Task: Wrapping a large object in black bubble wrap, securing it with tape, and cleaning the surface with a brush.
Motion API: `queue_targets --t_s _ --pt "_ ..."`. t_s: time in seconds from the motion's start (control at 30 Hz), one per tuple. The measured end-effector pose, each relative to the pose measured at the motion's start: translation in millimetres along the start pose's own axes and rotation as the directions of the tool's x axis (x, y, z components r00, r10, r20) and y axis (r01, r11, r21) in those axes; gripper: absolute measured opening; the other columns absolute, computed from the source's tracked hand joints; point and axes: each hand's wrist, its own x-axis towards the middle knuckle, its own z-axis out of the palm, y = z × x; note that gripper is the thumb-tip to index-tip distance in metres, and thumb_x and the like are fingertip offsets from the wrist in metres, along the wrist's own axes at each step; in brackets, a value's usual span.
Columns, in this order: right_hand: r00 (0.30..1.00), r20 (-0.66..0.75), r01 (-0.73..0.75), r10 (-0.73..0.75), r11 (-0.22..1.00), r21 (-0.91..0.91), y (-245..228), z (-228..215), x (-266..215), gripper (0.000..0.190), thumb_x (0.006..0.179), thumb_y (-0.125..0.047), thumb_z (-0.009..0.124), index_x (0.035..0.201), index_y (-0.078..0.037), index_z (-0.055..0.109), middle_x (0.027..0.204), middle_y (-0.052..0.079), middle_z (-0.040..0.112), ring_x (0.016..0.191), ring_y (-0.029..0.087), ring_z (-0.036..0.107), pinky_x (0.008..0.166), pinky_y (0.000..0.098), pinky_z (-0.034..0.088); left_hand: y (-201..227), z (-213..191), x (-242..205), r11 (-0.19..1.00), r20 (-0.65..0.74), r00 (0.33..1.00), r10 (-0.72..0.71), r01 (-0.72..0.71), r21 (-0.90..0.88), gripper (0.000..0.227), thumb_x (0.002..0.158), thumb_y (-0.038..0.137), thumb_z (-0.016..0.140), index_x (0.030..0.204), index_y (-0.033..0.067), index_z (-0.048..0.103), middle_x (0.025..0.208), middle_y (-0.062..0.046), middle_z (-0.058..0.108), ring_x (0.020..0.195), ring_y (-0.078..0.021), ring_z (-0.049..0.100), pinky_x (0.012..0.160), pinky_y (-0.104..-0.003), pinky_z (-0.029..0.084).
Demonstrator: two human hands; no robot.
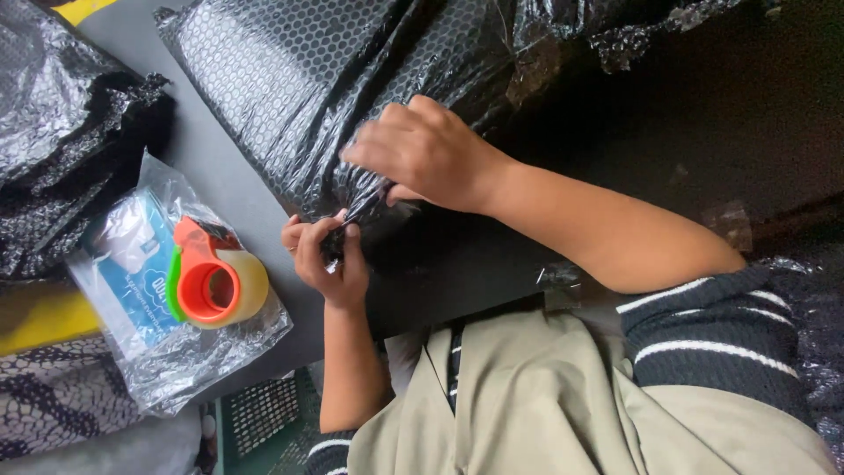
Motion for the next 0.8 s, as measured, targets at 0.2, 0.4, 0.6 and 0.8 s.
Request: queue_targets --t_s 0.2,0.4,0.6,0.8 --pt "0.967 -0.241 0.080 -0.078 0.997 -0.001 -31.5 4.7 -41.9 0.027 0.093 -0.031 0.081 0.105 -0.014 0.064 0.102 0.011 0.056 0.093 0.034 0.057 0.074 0.0420 0.047 -3.2 1.3 -2.2 1.000 -0.030 0.999 0.013 -0.014 -0.028 0.017 0.091 0.014 0.082 0.094 0.0029 0.070 0.084 -0.009 0.074 0.078 -0.0252 0.052 0.111 -0.048 0.034" --pt "0.941 -0.336 0.057 -0.032 0.996 0.065 -31.3 4.4 -34.7 0.018 0.103 -0.020 0.068 0.116 -0.014 0.079 0.116 0.004 0.075 0.105 0.020 0.072 0.087 0.0316 0.055 -3.6 1.4 -1.4 1.000 -0.027 0.999 0.026 -0.027 -0.011 0.019 0.093 0.015 0.079 0.093 0.0003 0.069 0.085 -0.011 0.074 0.078 -0.0256 0.052 0.112 -0.050 0.034" --pt "0.969 -0.247 0.022 0.034 0.976 0.219 -24.2 12.5 -29.7 0.030 0.108 -0.030 0.058 0.127 -0.012 0.073 0.125 0.004 0.073 0.104 0.018 0.071 0.085 0.0306 0.050 9.1 -7.0 8.2 0.997 0.043 0.998 0.036 -0.033 -0.067 0.033 0.099 0.034 0.068 0.099 0.0008 0.070 0.095 -0.011 0.077 0.082 -0.0242 0.051 0.114 -0.049 0.031" --pt "0.980 -0.197 -0.027 0.033 0.999 0.031 -33.9 3.0 -31.7 0.027 0.109 -0.021 0.053 0.124 -0.011 0.073 0.121 0.005 0.073 0.105 0.020 0.068 0.086 0.0331 0.049 32.2 -6.6 -7.9 0.996 -0.271 0.959 0.083 -0.069 0.058 0.037 0.107 0.027 0.045 0.114 -0.0081 0.055 0.121 -0.031 0.061 0.115 -0.0424 0.057 0.114 -0.053 0.038"
